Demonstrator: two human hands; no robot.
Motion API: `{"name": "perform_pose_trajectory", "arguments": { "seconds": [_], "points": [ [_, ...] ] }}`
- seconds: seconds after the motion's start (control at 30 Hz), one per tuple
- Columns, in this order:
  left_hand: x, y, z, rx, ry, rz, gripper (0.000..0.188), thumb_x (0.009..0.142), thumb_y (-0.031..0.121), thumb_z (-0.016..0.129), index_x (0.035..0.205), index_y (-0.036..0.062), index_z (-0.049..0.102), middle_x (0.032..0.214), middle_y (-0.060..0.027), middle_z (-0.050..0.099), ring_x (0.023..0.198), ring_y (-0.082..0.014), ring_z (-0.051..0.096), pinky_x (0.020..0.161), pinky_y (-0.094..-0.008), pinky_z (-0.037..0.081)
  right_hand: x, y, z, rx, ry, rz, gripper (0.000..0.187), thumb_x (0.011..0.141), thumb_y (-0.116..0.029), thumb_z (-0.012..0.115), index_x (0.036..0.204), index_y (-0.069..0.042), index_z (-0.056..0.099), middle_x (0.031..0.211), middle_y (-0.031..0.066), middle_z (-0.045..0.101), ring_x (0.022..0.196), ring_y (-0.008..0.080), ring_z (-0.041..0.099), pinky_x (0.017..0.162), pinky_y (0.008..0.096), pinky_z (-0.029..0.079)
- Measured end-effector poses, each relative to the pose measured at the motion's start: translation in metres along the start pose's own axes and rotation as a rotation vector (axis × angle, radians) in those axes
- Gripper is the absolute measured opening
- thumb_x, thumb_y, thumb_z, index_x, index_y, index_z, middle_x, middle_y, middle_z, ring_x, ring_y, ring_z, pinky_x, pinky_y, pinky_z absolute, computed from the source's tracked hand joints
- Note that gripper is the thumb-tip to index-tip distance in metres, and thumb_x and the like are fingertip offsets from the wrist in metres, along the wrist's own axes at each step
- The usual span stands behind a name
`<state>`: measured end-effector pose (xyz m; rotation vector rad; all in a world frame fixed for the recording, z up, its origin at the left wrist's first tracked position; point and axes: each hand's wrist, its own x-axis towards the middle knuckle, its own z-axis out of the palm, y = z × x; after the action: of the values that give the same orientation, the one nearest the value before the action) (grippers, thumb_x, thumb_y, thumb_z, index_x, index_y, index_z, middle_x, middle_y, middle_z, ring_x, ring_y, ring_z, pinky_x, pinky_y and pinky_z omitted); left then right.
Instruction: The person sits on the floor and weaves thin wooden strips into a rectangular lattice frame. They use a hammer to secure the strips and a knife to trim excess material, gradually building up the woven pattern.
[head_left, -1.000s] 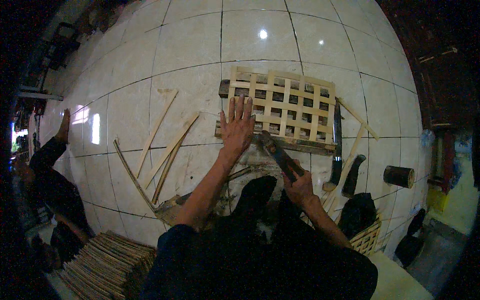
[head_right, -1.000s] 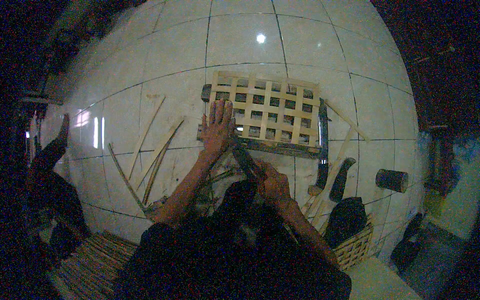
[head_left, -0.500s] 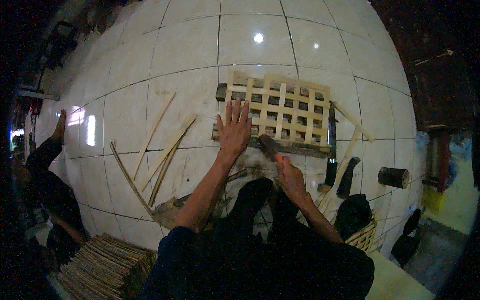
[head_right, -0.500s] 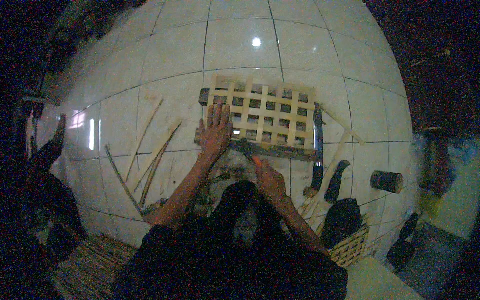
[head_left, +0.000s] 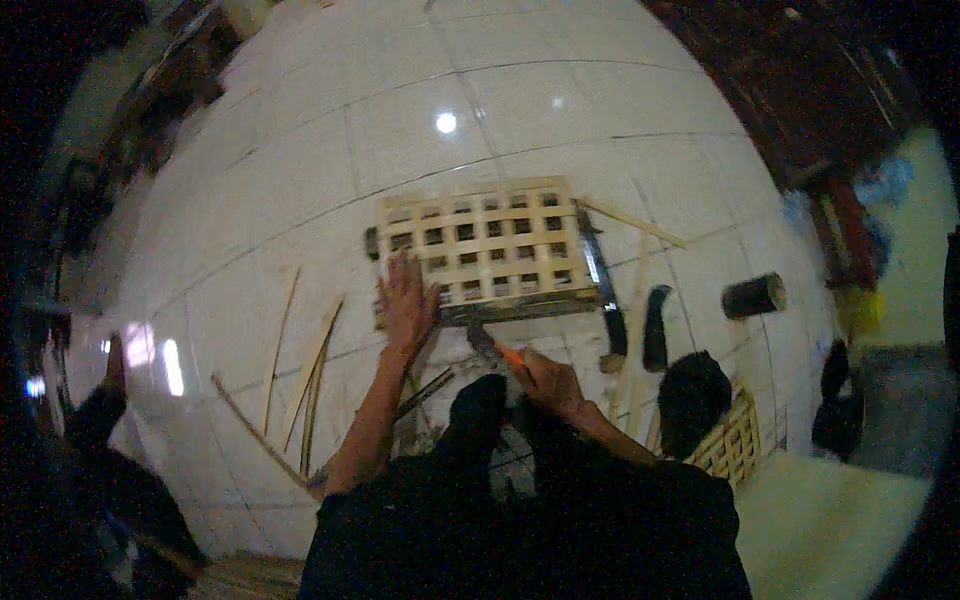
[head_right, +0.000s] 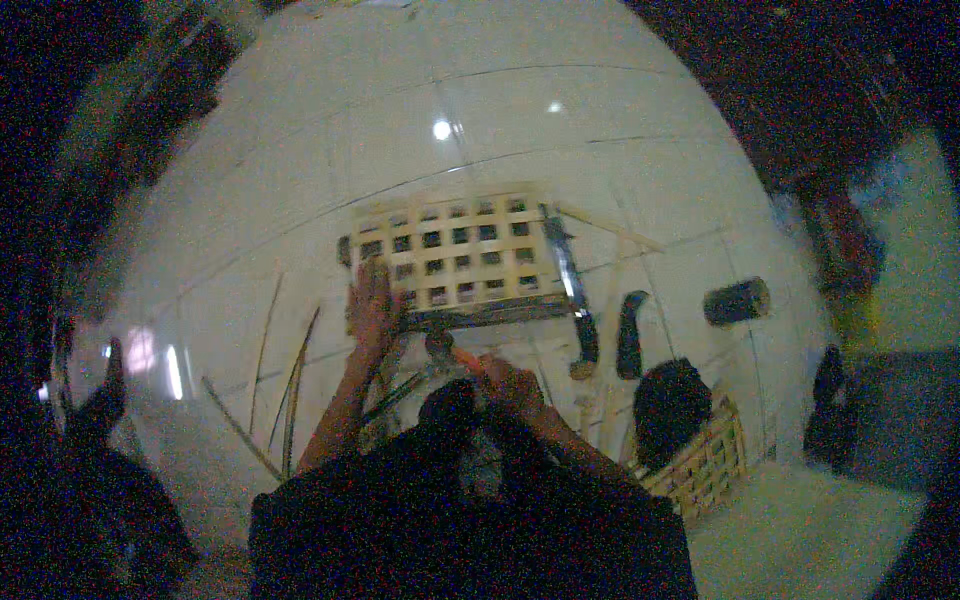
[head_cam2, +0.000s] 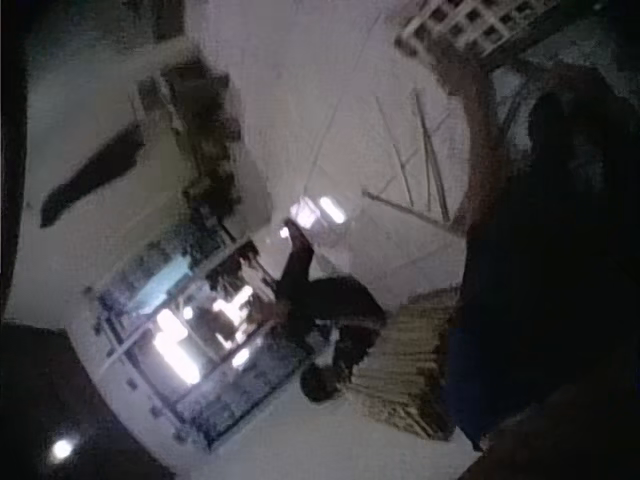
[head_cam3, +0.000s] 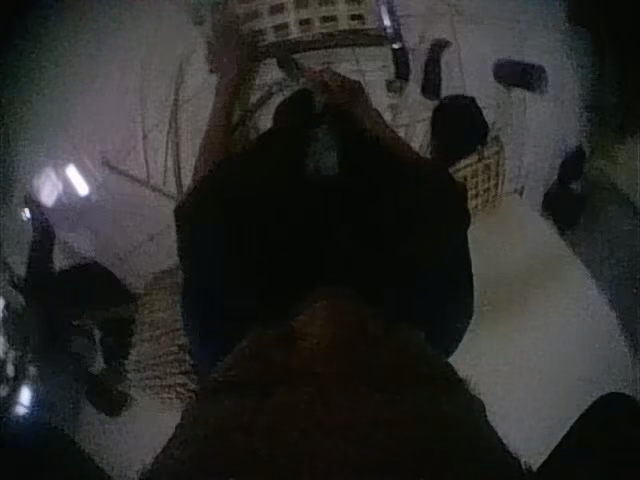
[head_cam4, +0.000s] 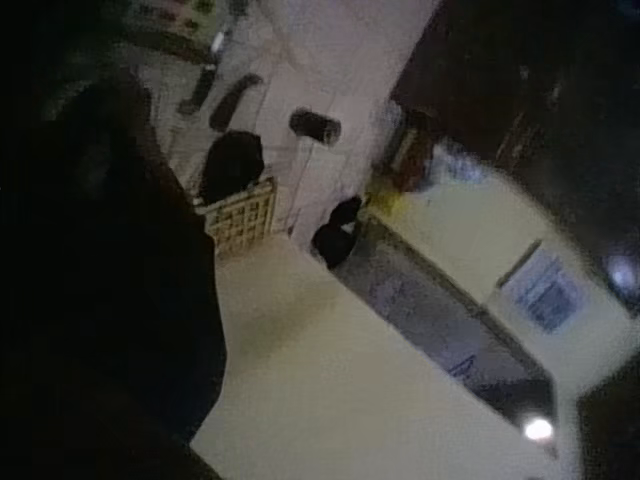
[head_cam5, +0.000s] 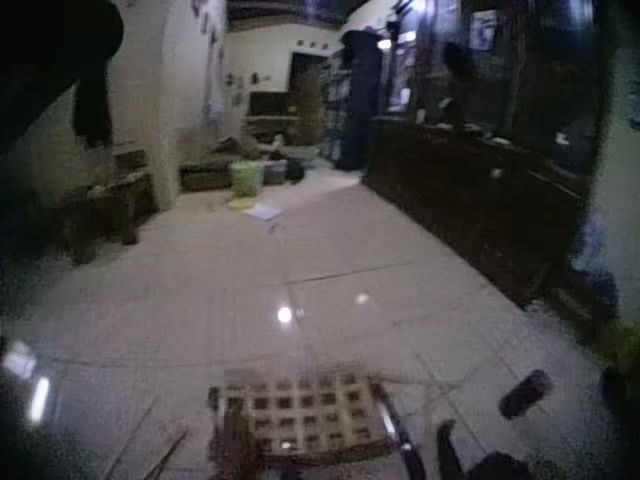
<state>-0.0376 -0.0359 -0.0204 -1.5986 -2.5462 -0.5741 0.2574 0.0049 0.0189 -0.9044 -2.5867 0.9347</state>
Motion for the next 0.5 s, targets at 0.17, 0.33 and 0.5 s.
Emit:
{"name": "perform_pose_trajectory", "arguments": {
  "seconds": [0.17, 0.33, 0.5],
  "points": [
    [-0.024, -0.001, -0.028, -0.197, 0.001, 0.346, 0.056, 0.075, 0.023, 0.077, 0.128, 0.0184, 0.057, 0.140, -0.0170, 0.044, 0.129, -0.0345, 0.041, 0.110, -0.0537, 0.024, -0.046, 0.017, -0.033, -0.091, -0.097, 0.237, 0.029, 0.093, -0.035, 0.055, 0.098, -0.006, 0.052, 0.079, 0.0159, 0.059, 0.074, 0.0357, 0.061, 0.060, 0.0457, 0.048],
    [-0.018, 0.011, -0.017, -0.305, -0.043, 0.228, 0.058, 0.066, 0.018, 0.082, 0.120, 0.0206, 0.062, 0.133, -0.0148, 0.050, 0.125, -0.0323, 0.047, 0.108, -0.0544, 0.027, -0.055, 0.037, -0.030, -0.170, 0.043, 0.281, 0.030, 0.086, -0.034, 0.062, 0.096, -0.006, 0.059, 0.083, 0.0146, 0.059, 0.078, 0.0353, 0.059, 0.067, 0.0465, 0.047],
    [-0.019, 0.009, -0.013, -0.218, 0.050, 0.304, 0.052, 0.069, 0.019, 0.080, 0.118, 0.0207, 0.065, 0.135, -0.0138, 0.048, 0.126, -0.0324, 0.045, 0.109, -0.0545, 0.025, -0.066, 0.065, -0.092, -0.803, 0.387, 0.455, 0.038, 0.079, -0.028, 0.064, 0.113, -0.011, 0.061, 0.105, 0.0169, 0.057, 0.093, 0.0356, 0.057, 0.072, 0.0473, 0.048]
  ]
}}
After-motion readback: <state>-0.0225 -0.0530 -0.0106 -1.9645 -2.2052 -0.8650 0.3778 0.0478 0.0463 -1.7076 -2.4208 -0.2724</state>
